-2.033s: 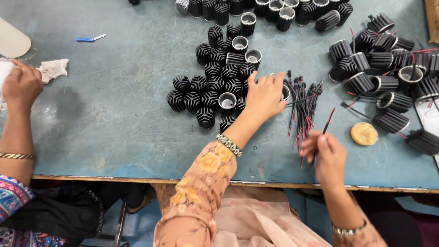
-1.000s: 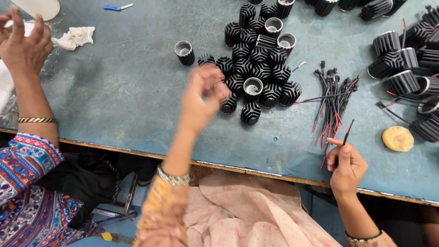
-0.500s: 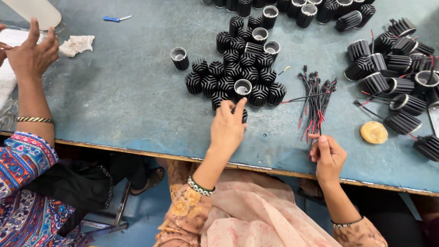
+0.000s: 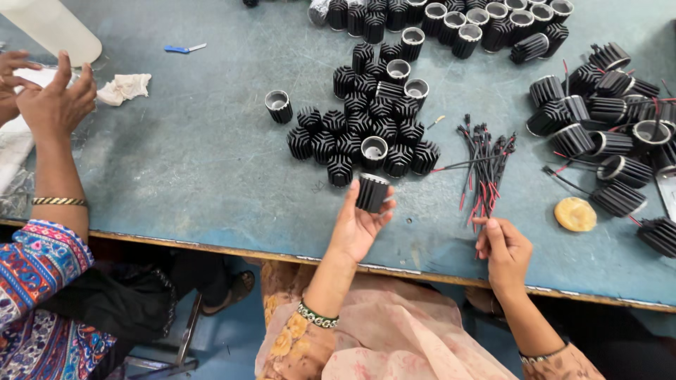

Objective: The person picks up black finned heatsinks and inserts sets of wires into them, then aligns and pushes the heatsinks onto cylindrical housing components on an assembly table. They handle many such units one by one.

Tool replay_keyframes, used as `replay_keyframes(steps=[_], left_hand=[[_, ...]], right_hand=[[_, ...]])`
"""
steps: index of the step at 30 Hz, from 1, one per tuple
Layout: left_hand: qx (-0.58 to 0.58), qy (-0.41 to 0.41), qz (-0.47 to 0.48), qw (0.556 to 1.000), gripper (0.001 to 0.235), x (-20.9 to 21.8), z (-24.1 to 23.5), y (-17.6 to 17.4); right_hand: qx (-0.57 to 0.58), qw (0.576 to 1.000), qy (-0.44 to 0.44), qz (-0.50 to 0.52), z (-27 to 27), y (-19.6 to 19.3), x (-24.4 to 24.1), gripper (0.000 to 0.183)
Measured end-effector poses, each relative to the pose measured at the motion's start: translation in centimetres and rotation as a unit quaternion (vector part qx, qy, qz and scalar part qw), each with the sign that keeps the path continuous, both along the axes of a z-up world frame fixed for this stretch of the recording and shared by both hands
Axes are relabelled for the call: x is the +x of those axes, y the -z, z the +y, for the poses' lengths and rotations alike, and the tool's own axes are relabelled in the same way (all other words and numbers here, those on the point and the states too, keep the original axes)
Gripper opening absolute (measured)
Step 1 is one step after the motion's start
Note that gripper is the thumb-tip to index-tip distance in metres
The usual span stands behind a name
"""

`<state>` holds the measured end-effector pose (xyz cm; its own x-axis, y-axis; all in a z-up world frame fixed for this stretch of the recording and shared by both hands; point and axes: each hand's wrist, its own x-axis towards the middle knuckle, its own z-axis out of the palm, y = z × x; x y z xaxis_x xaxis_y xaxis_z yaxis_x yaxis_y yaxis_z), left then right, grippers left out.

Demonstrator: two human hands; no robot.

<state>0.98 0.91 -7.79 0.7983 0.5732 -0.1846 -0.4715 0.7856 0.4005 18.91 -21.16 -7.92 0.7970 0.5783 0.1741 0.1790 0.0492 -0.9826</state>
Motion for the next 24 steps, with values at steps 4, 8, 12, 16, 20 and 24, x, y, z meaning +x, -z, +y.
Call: replay_keyframes(steps=[4, 8, 12, 16, 20, 24], left_hand=[[-0.031, 0.036, -0.156, 0.987, 0.049, 1.4, 0.3, 2.4], [0.009, 0.061, -0.194, 0.979, 0.047, 1.5, 1.4, 0.0], [0.063, 0.072, -0.218, 0.971, 0.06, 0.8, 1.9, -2.2], [0.019, 0.073, -0.207, 0.975, 0.055, 1.5, 2.9, -1.5], [-0.055, 0.079, -0.196, 0.976, 0.054, 2.8, 2.6, 0.2], [-0.083, 0.083, -0.182, 0.976, 0.052, 3.3, 1.7, 2.2]], right_hand=[[-0.006, 1.0, 0.013, -0.014, -0.8, 0.6, -0.2, 0.026], [-0.013, 0.999, 0.036, -0.021, -0.3, 0.4, -0.6, 0.021], [-0.009, 0.999, 0.042, -0.016, 0.0, -0.1, -0.8, 0.019], [-0.017, 0.984, 0.044, -0.172, 2.1, -2.2, -2.8, 0.013], [-0.025, 0.944, 0.022, -0.328, 4.7, -5.3, -4.6, 0.023], [-0.022, 0.939, 0.008, -0.343, 5.5, -6.4, -5.3, 0.019]])
